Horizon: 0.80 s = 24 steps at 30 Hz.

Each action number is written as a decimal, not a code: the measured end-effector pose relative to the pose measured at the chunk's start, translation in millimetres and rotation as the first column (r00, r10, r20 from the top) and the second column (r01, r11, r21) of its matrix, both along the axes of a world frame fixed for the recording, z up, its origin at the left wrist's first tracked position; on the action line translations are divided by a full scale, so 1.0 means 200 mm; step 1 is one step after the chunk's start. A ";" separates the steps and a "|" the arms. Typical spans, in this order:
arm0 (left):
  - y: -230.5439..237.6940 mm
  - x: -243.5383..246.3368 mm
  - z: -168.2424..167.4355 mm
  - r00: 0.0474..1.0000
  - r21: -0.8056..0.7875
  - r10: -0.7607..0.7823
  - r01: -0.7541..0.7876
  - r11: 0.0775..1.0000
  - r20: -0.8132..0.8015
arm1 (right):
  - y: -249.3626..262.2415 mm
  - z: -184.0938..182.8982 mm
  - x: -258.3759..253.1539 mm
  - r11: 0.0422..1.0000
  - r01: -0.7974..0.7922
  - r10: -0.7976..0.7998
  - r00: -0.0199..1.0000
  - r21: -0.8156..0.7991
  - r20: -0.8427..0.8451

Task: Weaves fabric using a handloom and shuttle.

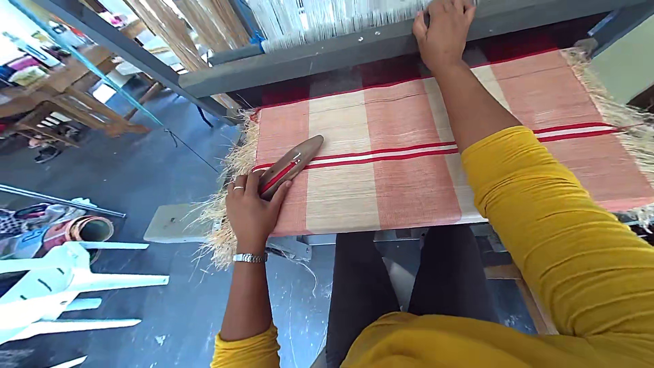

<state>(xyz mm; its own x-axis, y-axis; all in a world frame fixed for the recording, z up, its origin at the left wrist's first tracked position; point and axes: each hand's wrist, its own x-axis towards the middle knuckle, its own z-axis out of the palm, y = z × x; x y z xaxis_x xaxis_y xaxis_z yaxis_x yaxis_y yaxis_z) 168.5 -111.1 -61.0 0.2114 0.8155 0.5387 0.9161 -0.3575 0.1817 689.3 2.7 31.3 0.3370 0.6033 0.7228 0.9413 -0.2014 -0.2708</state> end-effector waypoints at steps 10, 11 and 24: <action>-0.01 -0.01 0.01 1.000 -0.036 -0.016 0.015 0.999 -0.016 | -0.32 0.04 -0.13 0.974 -0.099 0.077 0.990 -0.206 -0.115; -0.02 -0.01 0.01 1.000 -0.034 -0.018 0.018 0.999 -0.013 | -0.36 0.05 -0.12 0.964 -0.123 0.095 0.987 -0.236 -0.129; -0.06 0.14 0.08 0.979 -0.014 -0.202 0.201 0.979 -0.034 | -0.50 -0.02 -0.50 0.872 -0.483 0.480 0.875 -0.077 -0.059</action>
